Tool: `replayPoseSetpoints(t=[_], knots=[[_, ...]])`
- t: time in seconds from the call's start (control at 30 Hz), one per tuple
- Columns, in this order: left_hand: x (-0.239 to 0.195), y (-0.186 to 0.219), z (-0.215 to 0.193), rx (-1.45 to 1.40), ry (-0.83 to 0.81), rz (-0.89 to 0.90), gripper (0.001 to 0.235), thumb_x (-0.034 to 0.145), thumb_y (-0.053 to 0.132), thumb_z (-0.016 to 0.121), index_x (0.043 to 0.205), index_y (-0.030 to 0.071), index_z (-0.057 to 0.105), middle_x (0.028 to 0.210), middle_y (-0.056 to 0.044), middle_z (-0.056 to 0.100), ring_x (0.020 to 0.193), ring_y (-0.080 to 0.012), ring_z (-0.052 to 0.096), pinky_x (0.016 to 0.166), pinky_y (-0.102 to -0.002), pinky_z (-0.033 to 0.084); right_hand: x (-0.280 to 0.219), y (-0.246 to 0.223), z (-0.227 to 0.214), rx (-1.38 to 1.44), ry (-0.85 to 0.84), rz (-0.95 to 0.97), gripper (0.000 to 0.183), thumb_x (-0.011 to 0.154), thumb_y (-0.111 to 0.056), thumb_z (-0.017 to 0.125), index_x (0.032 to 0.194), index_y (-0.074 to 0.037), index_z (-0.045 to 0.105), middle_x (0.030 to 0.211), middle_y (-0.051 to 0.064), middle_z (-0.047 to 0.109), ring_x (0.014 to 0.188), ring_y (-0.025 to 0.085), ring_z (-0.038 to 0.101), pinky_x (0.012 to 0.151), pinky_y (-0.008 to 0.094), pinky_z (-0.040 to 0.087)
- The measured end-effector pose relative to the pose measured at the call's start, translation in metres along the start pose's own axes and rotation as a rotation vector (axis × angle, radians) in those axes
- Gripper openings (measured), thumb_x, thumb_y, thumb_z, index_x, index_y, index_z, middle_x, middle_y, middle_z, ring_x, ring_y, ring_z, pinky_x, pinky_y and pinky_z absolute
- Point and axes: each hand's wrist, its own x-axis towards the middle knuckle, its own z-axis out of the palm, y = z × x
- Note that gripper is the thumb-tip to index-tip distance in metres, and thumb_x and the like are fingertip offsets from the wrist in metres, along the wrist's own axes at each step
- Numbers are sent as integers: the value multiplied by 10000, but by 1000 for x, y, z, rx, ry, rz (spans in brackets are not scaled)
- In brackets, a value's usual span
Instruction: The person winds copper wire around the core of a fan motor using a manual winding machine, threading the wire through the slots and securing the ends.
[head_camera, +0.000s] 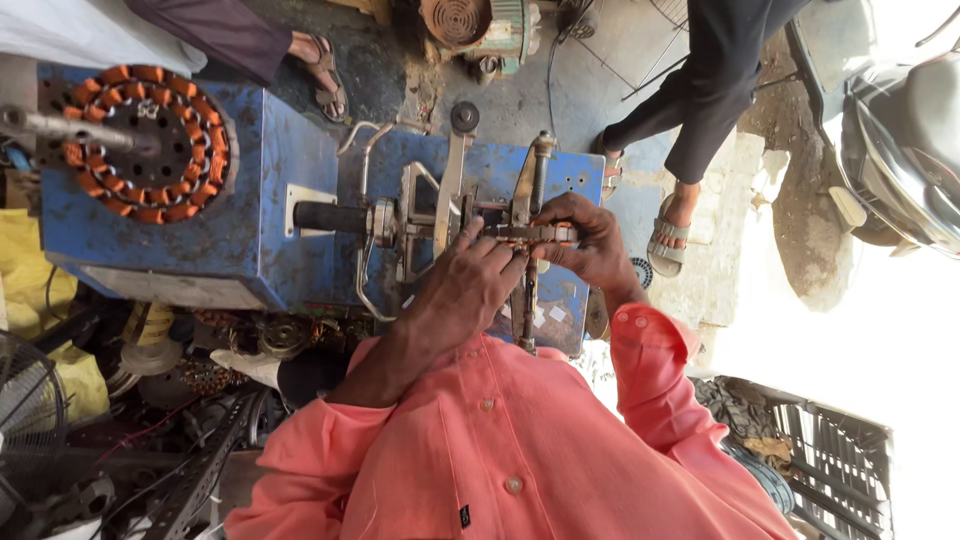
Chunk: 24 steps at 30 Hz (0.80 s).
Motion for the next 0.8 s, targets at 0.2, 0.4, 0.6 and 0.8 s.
replayPoseSetpoints(t=[0.2, 0.4, 0.6, 0.8], knots=[[-7, -8, -11, -23, -112, -58, 69, 884, 151, 646, 874, 102, 695, 841, -67, 629, 893, -242, 642, 1018, -540, 445, 5, -30, 31, -662, 159, 26, 369, 773, -223, 912, 1041, -44, 731, 974, 76, 690, 798, 190, 689, 716, 304, 560], [-7, -45, -10, -132, 103, -192, 97, 879, 141, 766, 921, 95, 692, 910, -47, 633, 928, -261, 636, 838, -452, 433, 9, -38, 35, -602, 149, 59, 323, 761, -223, 898, 978, -51, 733, 916, 70, 686, 738, 197, 703, 673, 305, 557], [3, -49, -5, -113, 60, -218, 112, 805, 170, 806, 817, 119, 707, 862, -48, 635, 911, -257, 633, 819, -456, 442, 3, -28, 33, -513, 182, -14, 356, 799, -240, 873, 1026, -12, 720, 996, 73, 701, 839, 147, 723, 728, 285, 587], [-4, -27, -6, -106, -40, -19, 129, 730, 198, 802, 837, 155, 745, 805, -55, 624, 866, -252, 619, 837, -502, 440, 0, -24, 26, -453, 150, 15, 384, 796, -224, 904, 1036, 16, 726, 939, 74, 689, 826, 146, 676, 736, 288, 556]])
